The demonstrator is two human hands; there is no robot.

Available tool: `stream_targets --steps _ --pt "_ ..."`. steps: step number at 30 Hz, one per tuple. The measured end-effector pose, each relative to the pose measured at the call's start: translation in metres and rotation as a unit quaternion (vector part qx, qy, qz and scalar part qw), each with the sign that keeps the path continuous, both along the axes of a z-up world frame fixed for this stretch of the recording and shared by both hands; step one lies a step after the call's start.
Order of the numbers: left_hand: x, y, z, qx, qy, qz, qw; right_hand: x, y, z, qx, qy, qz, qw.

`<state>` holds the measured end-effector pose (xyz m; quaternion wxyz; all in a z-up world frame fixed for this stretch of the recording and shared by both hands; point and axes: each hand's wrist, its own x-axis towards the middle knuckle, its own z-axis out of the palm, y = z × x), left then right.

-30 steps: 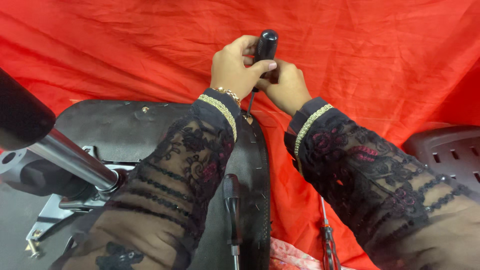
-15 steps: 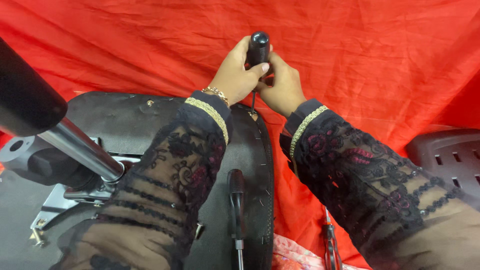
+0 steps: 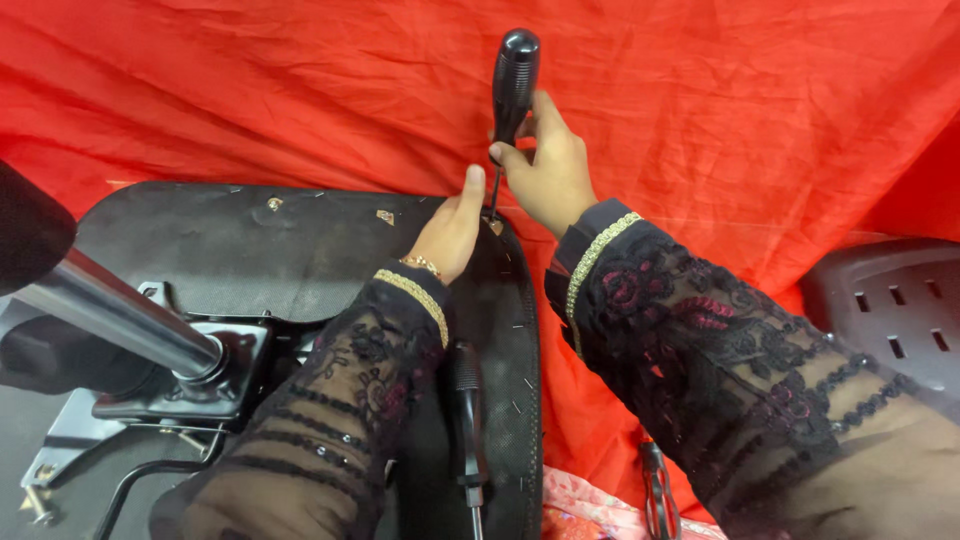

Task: The person uses a screwdriver to tighten screws into a black upholstered chair base, securing the metal frame and pole. They repeatedly position and drive screws at multiple locations around the base, then place the screwdriver down.

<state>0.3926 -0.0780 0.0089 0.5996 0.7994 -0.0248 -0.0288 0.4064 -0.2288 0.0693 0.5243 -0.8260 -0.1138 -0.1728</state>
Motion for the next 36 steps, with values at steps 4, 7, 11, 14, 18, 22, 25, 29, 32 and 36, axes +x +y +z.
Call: stream_targets --steps 4,7,11,14,18,22,25,29,32,36 --pt "-0.020 -0.001 -0.025 0.200 -0.116 -0.006 0.973 0.005 0.002 -0.009 0.110 0.000 0.080 0.991" --pt "-0.028 -0.001 -0.030 0.224 -0.191 0.002 0.956 0.005 -0.001 -0.011 0.048 -0.060 0.061 0.995" --pt "-0.028 -0.005 -0.033 0.243 -0.207 0.027 0.947 0.004 -0.004 -0.003 -0.057 -0.049 -0.006 0.997" --pt "-0.032 -0.007 -0.036 0.269 -0.235 0.042 0.933 0.001 -0.002 0.003 0.004 0.007 0.016 1.000" --pt "-0.035 -0.010 -0.036 0.290 -0.239 0.054 0.925 0.001 0.002 0.002 0.074 0.034 0.064 0.995" --pt "-0.036 -0.008 -0.034 0.245 -0.229 0.062 0.940 0.003 0.002 -0.005 0.011 -0.016 0.067 0.998" --pt "-0.036 -0.008 -0.034 0.236 -0.241 0.071 0.939 0.003 0.004 -0.004 -0.062 -0.048 0.013 0.997" --pt "-0.035 -0.009 -0.035 0.236 -0.236 0.071 0.940 -0.002 0.004 0.005 -0.017 0.006 0.020 1.000" --pt "-0.034 -0.008 -0.036 0.240 -0.237 0.066 0.939 -0.005 0.006 0.005 0.054 0.042 0.063 0.996" --pt "-0.035 -0.009 -0.040 0.267 -0.282 0.084 0.918 0.000 0.013 -0.004 0.122 0.084 0.062 0.987"
